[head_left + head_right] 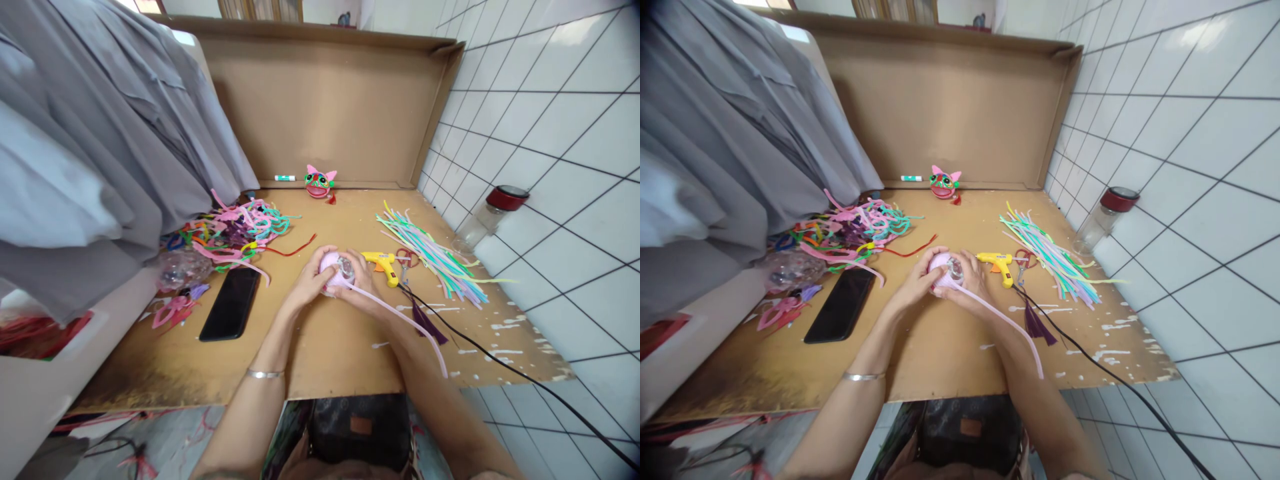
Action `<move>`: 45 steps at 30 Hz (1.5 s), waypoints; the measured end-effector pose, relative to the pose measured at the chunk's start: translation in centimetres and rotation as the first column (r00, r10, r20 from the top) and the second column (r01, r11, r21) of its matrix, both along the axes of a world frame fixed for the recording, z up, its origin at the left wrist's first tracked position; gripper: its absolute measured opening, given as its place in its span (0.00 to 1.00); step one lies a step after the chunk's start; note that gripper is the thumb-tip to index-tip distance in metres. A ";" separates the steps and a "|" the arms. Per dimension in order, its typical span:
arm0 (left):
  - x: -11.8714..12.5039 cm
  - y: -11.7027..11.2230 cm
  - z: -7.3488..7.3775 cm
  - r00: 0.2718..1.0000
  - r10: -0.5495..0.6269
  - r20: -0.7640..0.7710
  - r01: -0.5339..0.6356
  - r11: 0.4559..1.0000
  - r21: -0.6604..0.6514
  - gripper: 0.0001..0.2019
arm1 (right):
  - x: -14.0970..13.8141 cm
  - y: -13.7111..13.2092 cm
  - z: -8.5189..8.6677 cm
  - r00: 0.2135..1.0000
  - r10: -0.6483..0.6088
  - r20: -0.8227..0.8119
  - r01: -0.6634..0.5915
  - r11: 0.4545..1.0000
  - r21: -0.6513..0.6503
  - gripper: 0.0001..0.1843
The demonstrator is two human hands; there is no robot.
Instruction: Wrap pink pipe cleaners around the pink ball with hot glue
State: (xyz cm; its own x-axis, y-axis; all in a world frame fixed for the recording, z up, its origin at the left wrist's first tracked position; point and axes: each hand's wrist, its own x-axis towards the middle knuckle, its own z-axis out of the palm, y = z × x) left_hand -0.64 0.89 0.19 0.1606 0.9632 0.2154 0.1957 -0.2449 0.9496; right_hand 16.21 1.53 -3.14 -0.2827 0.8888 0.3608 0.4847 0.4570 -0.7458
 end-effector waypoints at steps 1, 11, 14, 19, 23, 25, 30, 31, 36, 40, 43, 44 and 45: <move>0.0 0.0 -0.1 1.000 -0.002 -0.002 0.002 1.000 0.002 0.24 | 0.0 -0.1 0.1 1.000 0.004 -0.003 -0.004 1.000 0.010 0.43; 0.0 0.0 -0.1 1.000 0.000 -0.006 0.000 1.000 0.006 0.24 | -0.2 -0.3 0.1 1.000 0.023 0.001 -0.023 0.996 0.090 0.36; 0.0 0.0 -0.1 1.000 0.009 -0.003 -0.009 1.000 0.004 0.24 | -0.3 -0.3 0.1 0.999 0.027 -0.019 -0.025 0.995 0.093 0.35; 0.0 -0.1 0.1 1.000 0.017 0.000 -0.017 1.000 -0.019 0.23 | -0.2 -0.6 0.4 0.995 0.070 -0.069 -0.064 0.994 0.091 0.33; 0.1 -0.2 0.3 1.000 0.011 0.002 -0.011 1.000 -0.010 0.23 | -0.2 -0.7 0.6 0.992 0.084 -0.098 -0.074 0.992 0.100 0.31; 0.1 -0.2 0.3 1.000 0.013 0.002 -0.013 1.000 -0.003 0.22 | -0.2 -0.7 0.6 0.991 0.085 -0.101 -0.075 0.993 0.092 0.31; 0.1 0.0 -0.1 0.999 0.033 0.002 -0.033 0.998 0.050 0.18 | -0.2 -0.7 0.7 0.990 0.086 -0.109 -0.078 0.994 0.071 0.33; 0.1 0.0 -0.2 0.999 0.036 0.005 -0.036 0.998 0.060 0.17 | -0.2 -0.7 0.8 0.990 0.088 -0.106 -0.081 0.994 0.067 0.32; 0.1 0.1 -0.3 0.999 0.033 0.015 -0.034 0.997 0.068 0.15 | -0.1 -0.7 1.0 0.991 0.100 -0.094 -0.095 0.994 0.055 0.32; 0.1 0.2 -0.4 0.999 0.027 0.026 -0.029 0.996 0.079 0.15 | -0.1 -0.6 0.9 0.985 0.121 -0.122 -0.113 0.991 0.066 0.31; 0.1 0.4 -0.6 0.999 0.029 0.035 -0.031 0.996 0.082 0.14 | -0.2 -0.4 0.6 0.977 0.128 -0.169 -0.116 0.990 0.077 0.35; 0.0 0.4 -0.7 0.999 0.027 0.038 -0.030 0.996 0.085 0.14 | -0.2 -0.4 0.5 0.972 0.119 -0.200 -0.105 0.991 0.076 0.37; 0.0 0.5 -0.8 0.999 0.024 0.043 -0.028 0.996 0.089 0.14 | -0.2 -0.4 0.5 0.966 0.110 -0.233 -0.095 0.993 0.073 0.38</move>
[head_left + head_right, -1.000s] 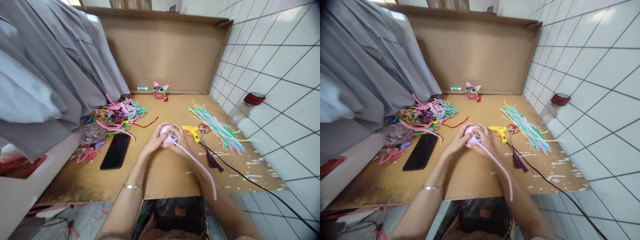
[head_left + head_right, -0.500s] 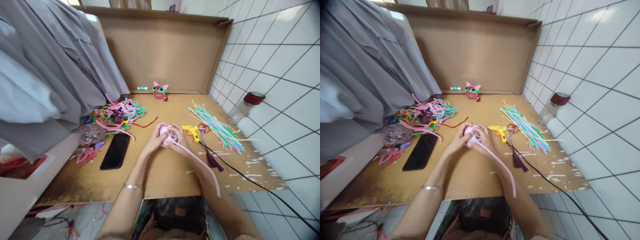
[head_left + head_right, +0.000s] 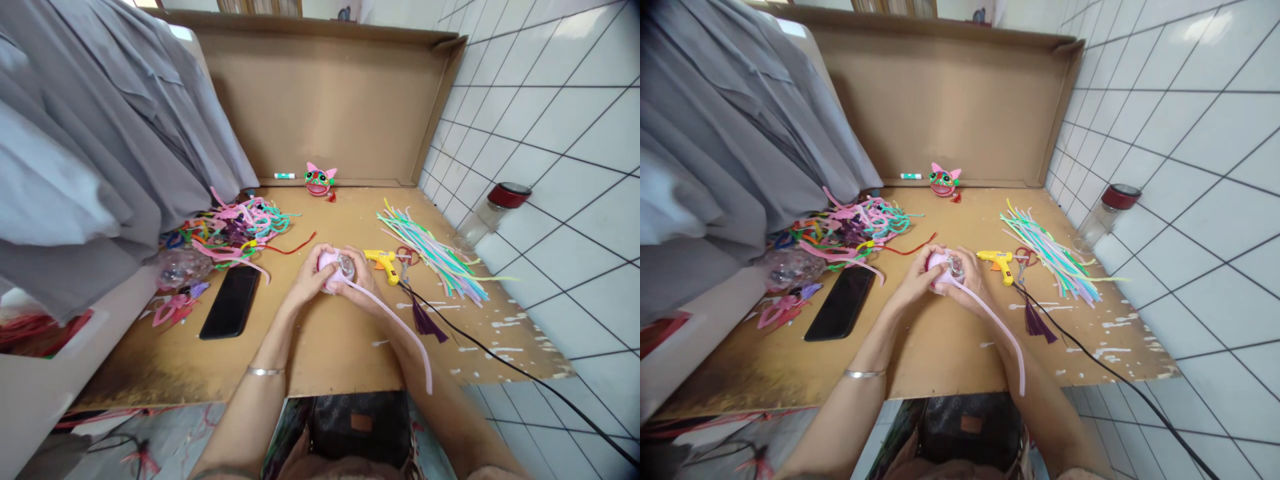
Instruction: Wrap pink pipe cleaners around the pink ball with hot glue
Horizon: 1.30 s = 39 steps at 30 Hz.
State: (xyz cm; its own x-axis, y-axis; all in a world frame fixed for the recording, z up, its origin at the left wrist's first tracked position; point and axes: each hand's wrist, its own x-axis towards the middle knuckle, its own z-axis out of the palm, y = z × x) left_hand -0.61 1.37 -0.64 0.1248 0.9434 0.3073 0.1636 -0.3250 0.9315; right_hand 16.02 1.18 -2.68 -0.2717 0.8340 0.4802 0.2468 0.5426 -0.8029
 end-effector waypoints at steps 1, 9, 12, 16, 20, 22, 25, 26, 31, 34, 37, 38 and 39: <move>0.0 0.0 -0.1 1.000 -0.003 0.004 0.003 1.000 0.003 0.14 | 0.0 0.0 0.0 1.000 -0.004 -0.026 0.004 1.000 -0.007 0.39; 0.0 0.2 -0.3 1.000 0.023 0.002 -0.023 0.999 0.022 0.12 | 0.2 0.3 -0.2 0.999 -0.001 -0.039 0.002 0.999 0.033 0.33; 0.0 0.3 -0.2 1.000 0.027 0.015 -0.028 0.999 0.043 0.10 | 0.0 0.3 -0.3 0.999 0.006 -0.040 -0.005 1.000 0.020 0.32; -0.1 0.4 -0.1 0.999 0.038 0.034 -0.039 0.998 0.042 0.08 | -0.2 0.0 0.1 0.995 -0.031 -0.099 0.029 0.999 -0.017 0.27; -0.2 0.4 0.1 0.999 0.019 0.051 -0.021 0.999 0.030 0.06 | -0.1 -0.3 0.7 0.995 -0.012 -0.103 0.006 0.999 -0.051 0.21; -0.3 0.4 0.1 0.998 0.015 0.058 -0.017 0.999 0.034 0.06 | 0.0 -0.3 0.9 0.994 0.009 -0.112 -0.015 0.998 -0.055 0.16; -0.3 0.4 0.2 0.998 0.021 0.052 -0.023 0.999 0.037 0.06 | 0.3 -0.1 0.9 0.988 0.043 -0.151 -0.056 0.995 -0.086 0.11; -0.3 0.4 0.2 0.999 0.023 0.044 -0.025 0.999 0.038 0.06 | 0.4 0.0 0.9 0.986 0.052 -0.157 -0.068 0.992 -0.102 0.11; -0.3 0.4 0.5 0.999 0.033 0.004 -0.033 0.998 0.047 0.07 | 0.6 0.2 0.9 0.983 0.067 -0.172 -0.095 0.983 -0.156 0.11; -0.3 0.4 0.5 1.000 0.030 -0.003 -0.029 0.999 0.040 0.08 | 0.7 0.3 0.9 0.977 0.065 -0.202 -0.103 0.977 -0.186 0.11; -0.4 0.4 0.6 1.000 0.026 -0.009 -0.026 0.999 0.028 0.09 | 0.7 0.5 0.9 0.973 0.054 -0.223 -0.102 0.973 -0.209 0.11; -0.4 0.4 0.6 1.000 0.027 -0.015 -0.026 0.999 0.025 0.09 | 0.7 0.5 0.9 0.973 0.051 -0.225 -0.100 0.972 -0.213 0.12; -0.4 0.3 0.6 0.999 0.027 -0.022 -0.026 0.999 0.023 0.09 | 0.7 0.5 0.8 0.974 0.049 -0.223 -0.099 0.971 -0.217 0.12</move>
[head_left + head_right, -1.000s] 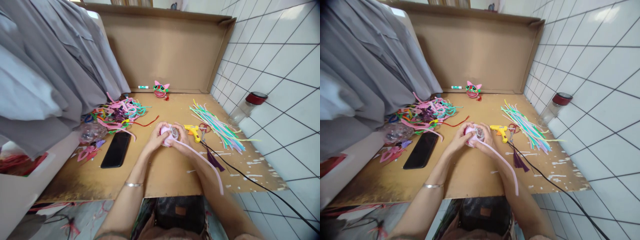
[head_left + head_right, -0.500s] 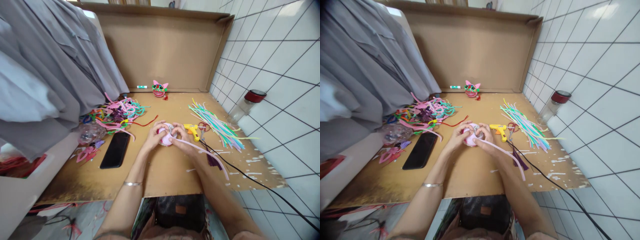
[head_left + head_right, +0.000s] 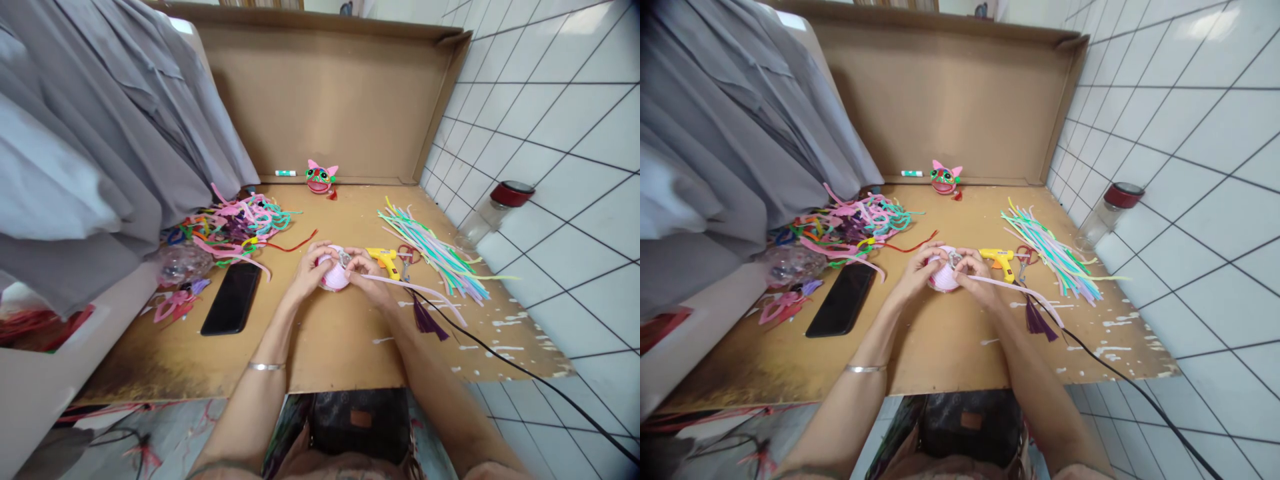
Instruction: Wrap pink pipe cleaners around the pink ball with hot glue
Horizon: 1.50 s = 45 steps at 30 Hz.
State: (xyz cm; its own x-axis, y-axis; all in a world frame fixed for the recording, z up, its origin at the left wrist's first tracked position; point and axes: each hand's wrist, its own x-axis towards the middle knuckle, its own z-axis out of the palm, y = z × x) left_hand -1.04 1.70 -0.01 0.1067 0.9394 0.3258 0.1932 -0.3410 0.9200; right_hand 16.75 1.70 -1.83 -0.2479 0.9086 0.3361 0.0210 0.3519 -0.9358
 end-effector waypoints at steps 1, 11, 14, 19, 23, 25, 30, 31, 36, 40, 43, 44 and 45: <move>0.0 0.0 0.0 1.000 -0.001 -0.006 0.001 1.000 -0.001 0.09 | 0.0 0.0 0.0 1.000 -0.002 0.002 0.002 1.000 -0.002 0.12; -0.1 0.1 -0.3 1.000 -0.002 -0.016 0.003 1.000 0.011 0.11 | -0.1 0.1 -0.2 1.000 -0.020 0.015 0.019 1.000 0.019 0.10; -0.2 0.1 -0.3 1.000 -0.004 -0.025 0.004 1.000 0.010 0.11 | -0.1 0.1 -0.3 1.000 -0.019 0.017 0.018 1.000 0.019 0.09; -0.3 0.0 -0.2 0.997 -0.018 -0.074 0.021 0.999 0.044 0.11 | -0.2 0.2 -0.6 0.999 -0.036 -0.012 0.036 0.999 0.034 0.07; -0.4 -0.3 0.0 0.991 -0.044 -0.127 0.054 0.996 0.076 0.12 | -0.1 0.4 -0.6 0.999 -0.041 -0.020 0.041 0.999 0.012 0.08; -0.4 -0.5 0.0 0.986 -0.055 -0.158 0.069 0.994 0.087 0.14 | -0.1 0.5 -0.6 0.999 -0.040 -0.029 0.040 0.999 0.003 0.09; -0.4 -0.5 -0.3 0.973 -0.056 -0.223 0.087 0.987 0.134 0.22 | 0.0 0.6 -0.7 0.997 -0.052 -0.060 0.052 0.999 -0.004 0.11; -0.4 -0.4 -0.4 0.971 -0.057 -0.232 0.091 0.986 0.140 0.23 | 0.0 0.6 -0.7 0.997 -0.051 -0.065 0.050 0.999 -0.015 0.12; -0.5 -0.2 -0.8 0.966 -0.044 -0.253 0.087 0.983 0.164 0.23 | 0.0 0.6 -0.8 0.994 -0.057 -0.090 0.053 0.998 -0.044 0.13; -0.5 0.0 -1.1 0.973 -0.040 -0.226 0.078 0.983 0.163 0.23 | 0.0 0.8 -0.9 0.992 -0.044 -0.118 0.037 0.997 -0.062 0.14; -0.5 0.1 -1.3 0.977 -0.029 -0.212 0.063 0.986 0.157 0.24 | -0.1 0.9 -1.0 0.990 -0.045 -0.132 0.036 0.997 -0.069 0.14; -0.4 0.1 -1.3 0.978 -0.026 -0.209 0.059 0.986 0.157 0.24 | -0.1 0.9 -1.1 0.990 -0.050 -0.132 0.041 0.997 -0.071 0.15; -0.4 0.1 -1.4 0.978 -0.025 -0.208 0.058 0.986 0.158 0.24 | -0.1 1.0 -1.1 0.990 -0.056 -0.131 0.047 0.996 -0.071 0.15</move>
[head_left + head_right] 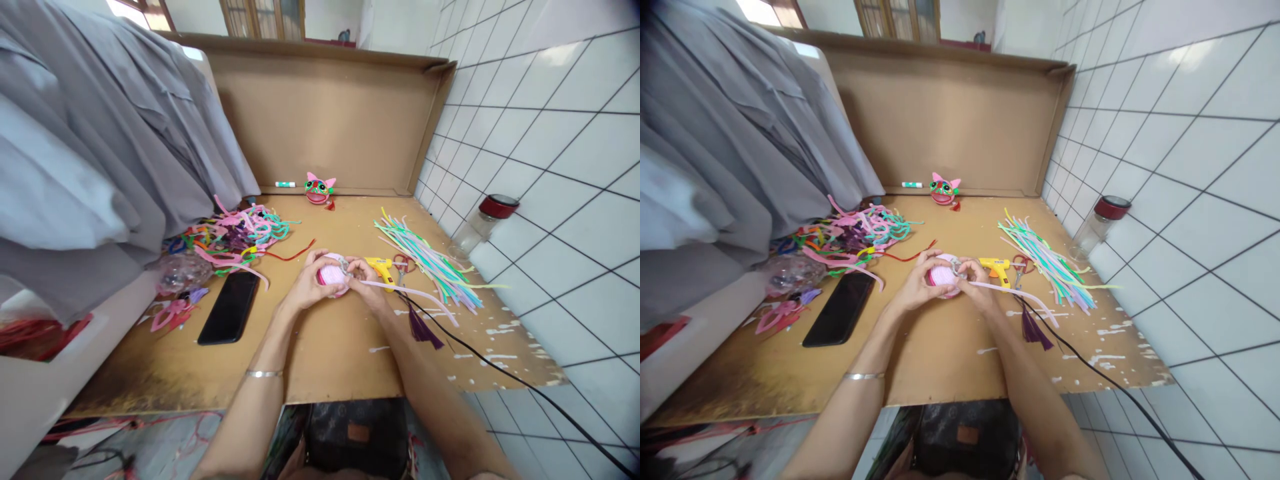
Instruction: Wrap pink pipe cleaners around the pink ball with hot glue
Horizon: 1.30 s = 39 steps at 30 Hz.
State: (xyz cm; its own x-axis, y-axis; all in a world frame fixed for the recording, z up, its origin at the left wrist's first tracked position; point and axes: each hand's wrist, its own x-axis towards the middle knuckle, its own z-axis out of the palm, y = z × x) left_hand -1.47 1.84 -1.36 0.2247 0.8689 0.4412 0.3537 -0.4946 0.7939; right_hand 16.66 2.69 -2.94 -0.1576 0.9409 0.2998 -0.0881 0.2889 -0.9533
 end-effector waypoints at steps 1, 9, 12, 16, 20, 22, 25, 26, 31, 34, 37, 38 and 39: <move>0.0 0.0 0.0 1.000 -0.001 -0.001 0.001 1.000 0.003 0.24 | 0.0 0.0 0.0 1.000 -0.005 0.002 0.005 1.000 -0.001 0.15; 0.0 -0.4 0.5 0.991 0.062 -0.115 -0.058 0.997 0.040 0.23 | 0.1 0.2 -0.1 1.000 -0.017 0.017 0.017 1.000 -0.005 0.15; -0.1 -0.7 0.6 0.991 0.037 -0.128 -0.032 0.999 0.038 0.22 | 0.1 0.2 -0.1 1.000 -0.014 0.012 0.014 1.000 -0.021 0.15; 0.1 -0.9 0.7 0.993 0.028 -0.116 -0.027 1.000 0.014 0.26 | 0.0 0.0 0.0 1.000 -0.026 0.006 0.026 0.999 -0.026 0.14; 0.6 -1.0 0.6 0.989 0.044 -0.138 -0.040 0.999 0.034 0.34 | 0.0 -0.2 0.1 0.999 -0.039 0.017 0.039 0.999 -0.016 0.12; 0.9 -1.0 0.4 0.987 0.062 -0.149 -0.056 0.997 0.043 0.37 | 0.0 -0.2 0.1 0.999 -0.041 0.027 0.041 0.999 -0.007 0.11; 1.1 -0.8 -0.2 0.982 0.106 -0.155 -0.097 0.993 0.061 0.39 | -0.1 -0.3 0.1 0.999 -0.044 0.029 0.044 0.999 0.004 0.11; 1.2 -0.7 -0.4 0.981 0.118 -0.155 -0.107 0.991 0.075 0.39 | -0.2 -0.3 0.0 0.999 -0.043 0.024 0.043 0.999 0.003 0.11; 1.5 -0.4 -0.9 0.977 0.159 -0.140 -0.125 0.967 0.222 0.32 | -0.3 -0.4 -0.1 0.999 -0.038 -0.019 0.038 0.999 0.004 0.14; 1.5 -0.4 -0.8 0.980 0.167 -0.108 -0.133 0.954 0.270 0.29 | -0.2 -0.5 0.1 1.000 -0.019 0.001 0.019 1.000 0.011 0.16; 1.3 -0.4 -0.8 0.987 0.137 -0.085 -0.112 0.960 0.256 0.29 | -0.1 -0.5 0.1 0.999 -0.006 0.041 0.005 1.000 0.025 0.18; 1.2 -0.3 -0.8 0.989 0.128 -0.077 -0.106 0.964 0.243 0.29 | 0.0 -0.5 0.1 0.999 -0.003 0.048 0.002 0.999 0.034 0.18; 1.1 -0.2 -0.9 0.991 0.121 -0.066 -0.103 0.968 0.227 0.29 | 0.0 -0.4 0.0 0.999 -0.004 0.053 0.001 0.999 0.048 0.19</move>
State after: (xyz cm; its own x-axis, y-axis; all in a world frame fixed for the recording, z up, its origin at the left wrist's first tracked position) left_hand -0.33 1.60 -2.23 0.1735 0.7723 0.6111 0.4737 -0.6094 0.6358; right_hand 16.64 2.25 -2.93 -0.1724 0.9261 0.3355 -0.0370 0.3343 -0.9417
